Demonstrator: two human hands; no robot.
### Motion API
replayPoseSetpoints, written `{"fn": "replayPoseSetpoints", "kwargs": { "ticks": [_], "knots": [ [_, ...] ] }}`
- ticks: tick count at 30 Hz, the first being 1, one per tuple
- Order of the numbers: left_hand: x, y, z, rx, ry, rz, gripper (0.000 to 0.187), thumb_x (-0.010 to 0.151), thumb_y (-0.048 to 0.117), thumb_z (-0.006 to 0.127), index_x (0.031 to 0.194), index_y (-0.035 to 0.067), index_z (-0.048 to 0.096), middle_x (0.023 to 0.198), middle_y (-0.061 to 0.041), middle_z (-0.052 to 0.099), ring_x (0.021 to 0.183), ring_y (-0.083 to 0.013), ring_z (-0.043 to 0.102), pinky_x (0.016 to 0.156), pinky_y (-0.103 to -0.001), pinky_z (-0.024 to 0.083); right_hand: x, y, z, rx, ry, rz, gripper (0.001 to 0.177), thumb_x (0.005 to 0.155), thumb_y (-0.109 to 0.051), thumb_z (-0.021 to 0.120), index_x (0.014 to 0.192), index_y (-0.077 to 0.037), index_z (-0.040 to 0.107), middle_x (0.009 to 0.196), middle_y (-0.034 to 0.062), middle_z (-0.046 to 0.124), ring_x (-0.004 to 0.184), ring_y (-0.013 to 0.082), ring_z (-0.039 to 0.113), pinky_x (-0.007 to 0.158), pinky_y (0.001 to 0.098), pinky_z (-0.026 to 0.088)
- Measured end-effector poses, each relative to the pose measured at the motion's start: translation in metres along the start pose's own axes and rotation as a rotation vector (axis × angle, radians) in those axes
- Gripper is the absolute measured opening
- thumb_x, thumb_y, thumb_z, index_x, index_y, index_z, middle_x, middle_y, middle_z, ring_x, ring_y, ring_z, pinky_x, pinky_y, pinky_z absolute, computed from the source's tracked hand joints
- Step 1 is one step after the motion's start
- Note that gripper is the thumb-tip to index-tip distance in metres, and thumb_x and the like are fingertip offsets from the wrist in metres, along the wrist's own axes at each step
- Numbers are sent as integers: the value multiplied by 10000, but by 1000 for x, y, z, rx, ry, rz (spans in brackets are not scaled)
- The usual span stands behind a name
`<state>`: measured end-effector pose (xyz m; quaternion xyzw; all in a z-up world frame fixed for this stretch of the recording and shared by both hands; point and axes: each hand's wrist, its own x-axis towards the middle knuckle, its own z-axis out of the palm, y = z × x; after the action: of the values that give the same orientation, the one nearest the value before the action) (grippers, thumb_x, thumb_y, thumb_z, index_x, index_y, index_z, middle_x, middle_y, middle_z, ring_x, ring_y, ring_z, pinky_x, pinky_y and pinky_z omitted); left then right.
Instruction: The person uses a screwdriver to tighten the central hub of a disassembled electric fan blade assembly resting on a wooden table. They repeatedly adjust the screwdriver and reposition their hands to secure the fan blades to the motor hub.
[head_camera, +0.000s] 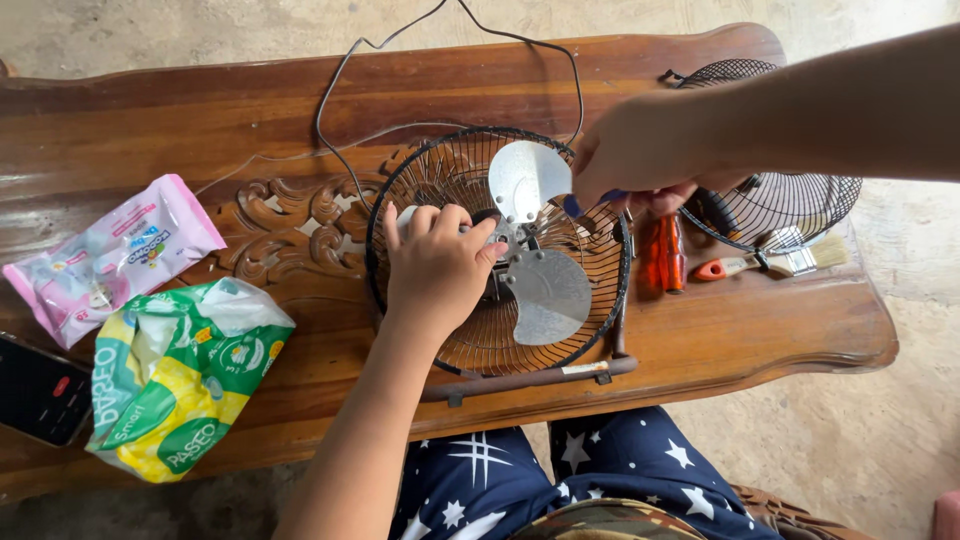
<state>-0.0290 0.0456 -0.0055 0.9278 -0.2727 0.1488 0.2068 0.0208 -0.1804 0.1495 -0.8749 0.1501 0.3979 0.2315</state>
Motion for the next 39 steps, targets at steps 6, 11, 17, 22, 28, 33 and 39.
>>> {"fn": "replayPoseSetpoints", "kwargs": {
  "ticks": [6, 11, 17, 22, 28, 33, 39],
  "knots": [
    [1, 0, 0, -49, -5, 9, 261, 909, 425, 701, 1054, 232, 800, 996, -2, 648, 1058, -265, 573, 1143, -666, 270, -10, -14, -4, -446, 63, -30, 269, 986, -348, 640, 936, -123, 781, 747, 71, 734, 621, 138, 660, 525, 277, 495],
    [0, -2, 3, -104, 11, 12, 249, 904, 407, 717, 1047, 223, 807, 990, -2, 641, 1047, -250, 579, 1165, -662, 274, -37, -37, 19, -1551, -152, -484, 328, 1108, -321, 413, 958, -106, 609, 751, 59, 681, 647, 193, 651, 590, 374, 548],
    [-1, -4, 2, -64, 29, 25, 226, 909, 396, 715, 1040, 234, 803, 1001, 6, 643, 1054, -252, 580, 1161, -665, 269, -38, -47, 13, -1603, -192, -565, 294, 1090, -309, 442, 961, -108, 613, 768, 50, 676, 665, 193, 655, 618, 375, 535],
    [1, -4, 0, -73, 12, 37, 253, 905, 426, 713, 1040, 231, 802, 994, -1, 639, 1051, -256, 570, 1152, -672, 255, -38, -44, 11, -1560, -194, -546, 266, 1074, -298, 467, 963, -109, 617, 781, 43, 673, 679, 193, 658, 641, 376, 524],
    [3, -11, 2, -100, 3, 52, 236, 924, 421, 698, 1029, 239, 805, 992, 9, 644, 1056, -249, 585, 1153, -676, 255, -49, -57, 10, -1475, -232, -481, 233, 1056, -285, 496, 965, -111, 620, 797, 34, 669, 697, 193, 663, 668, 377, 510],
    [6, -8, 0, -162, -20, 26, 234, 930, 411, 686, 1021, 235, 809, 984, 10, 647, 1052, -239, 597, 1157, -663, 262, -39, -67, -4, -1314, -229, -380, 206, 1041, -274, 520, 967, -112, 624, 811, 27, 665, 712, 193, 666, 691, 378, 499],
    [0, -3, 1, -177, 9, -4, 217, 939, 377, 690, 1027, 213, 802, 995, 9, 649, 1060, -252, 582, 1138, -638, 294, -6, -74, -3, -1239, -163, -332, 176, 1022, -262, 550, 969, -113, 628, 827, 19, 661, 730, 193, 670, 719, 379, 486]
  ]
}}
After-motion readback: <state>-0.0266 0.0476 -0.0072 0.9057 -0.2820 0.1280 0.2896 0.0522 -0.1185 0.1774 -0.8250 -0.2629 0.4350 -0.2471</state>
